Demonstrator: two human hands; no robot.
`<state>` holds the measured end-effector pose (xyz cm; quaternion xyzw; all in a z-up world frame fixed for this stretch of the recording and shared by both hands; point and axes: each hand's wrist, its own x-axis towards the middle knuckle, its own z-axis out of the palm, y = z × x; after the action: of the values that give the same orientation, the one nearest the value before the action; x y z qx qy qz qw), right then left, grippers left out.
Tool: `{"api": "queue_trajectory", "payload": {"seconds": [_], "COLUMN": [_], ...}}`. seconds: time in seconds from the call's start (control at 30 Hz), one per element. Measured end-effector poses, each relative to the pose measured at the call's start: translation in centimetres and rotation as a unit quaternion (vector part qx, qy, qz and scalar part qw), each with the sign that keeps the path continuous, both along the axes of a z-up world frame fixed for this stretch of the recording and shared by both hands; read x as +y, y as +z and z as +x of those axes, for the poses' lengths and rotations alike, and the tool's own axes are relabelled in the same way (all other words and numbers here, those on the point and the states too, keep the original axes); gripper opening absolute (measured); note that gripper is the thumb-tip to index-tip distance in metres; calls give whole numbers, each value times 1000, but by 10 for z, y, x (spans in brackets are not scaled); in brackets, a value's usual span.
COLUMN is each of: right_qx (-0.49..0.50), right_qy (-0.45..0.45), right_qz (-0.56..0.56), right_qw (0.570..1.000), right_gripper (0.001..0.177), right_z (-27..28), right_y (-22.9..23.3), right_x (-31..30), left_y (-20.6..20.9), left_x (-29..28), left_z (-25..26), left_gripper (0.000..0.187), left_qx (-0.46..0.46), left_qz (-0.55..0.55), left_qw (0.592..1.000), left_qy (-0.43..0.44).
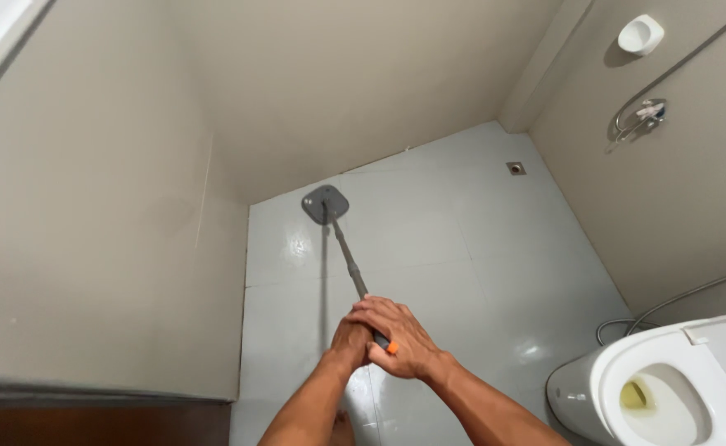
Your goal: The person is using a mop to clean the bathroom floor, moving the mop head across the tiles around the toilet and into the corner before grabbing the door handle and closing the door.
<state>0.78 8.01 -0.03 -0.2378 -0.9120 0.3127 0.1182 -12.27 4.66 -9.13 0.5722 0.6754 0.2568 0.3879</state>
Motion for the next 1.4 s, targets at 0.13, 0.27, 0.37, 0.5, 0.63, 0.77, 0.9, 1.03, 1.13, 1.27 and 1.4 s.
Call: {"api": "queue_trajectory", "payload": {"seconds": [0.13, 0.27, 0.37, 0.5, 0.63, 0.77, 0.9, 1.03, 1.13, 1.27, 1.4], "right_qx": [-17, -3, 29, 53, 86, 115, 130, 130, 126, 146, 90], "right_qy": [-15, -24, -11, -1, 12, 31, 51, 55, 55, 63, 45], "right_qz": [5, 10, 35, 33, 43, 34, 12, -9, -14, -3, -2], "right_qw": [1000, 1000, 999, 998, 995, 992, 990, 990, 990, 987, 995], "right_gripper": [59, 55, 53, 51, 49, 53, 55, 52, 53, 51, 53], "right_z": [-15, -11, -4, 28, 68, 106, 126, 120, 112, 84, 46], "right_y": [-10, -1, 14, 51, 85, 113, 120, 107, 91, 68, 41], "right_x": [13, 4, -16, -58, -107, -145, -167, -169, -159, -135, -99], "left_y": [-6, -8, -3, 22, 66, 103, 109, 94, 74, 47, 27], "left_x": [20, 10, -4, -49, -102, -147, -172, -175, -165, -135, -105], "left_z": [-13, -7, 6, 34, 73, 107, 124, 124, 117, 86, 47], "left_gripper": [50, 62, 62, 49, 41, 35, 34, 34, 30, 27, 30], "left_qx": [-19, 22, 56, 100, 96, 117, 69, 47, 81, 89, 63], "left_qz": [-59, -11, -9, 38, 75, 134, 124, 115, 105, 98, 88], "left_qw": [998, 1000, 998, 994, 993, 984, 989, 991, 991, 991, 994], "left_qy": [12, 3, 17, -6, 5, -5, 34, 42, 16, 11, 16]}}
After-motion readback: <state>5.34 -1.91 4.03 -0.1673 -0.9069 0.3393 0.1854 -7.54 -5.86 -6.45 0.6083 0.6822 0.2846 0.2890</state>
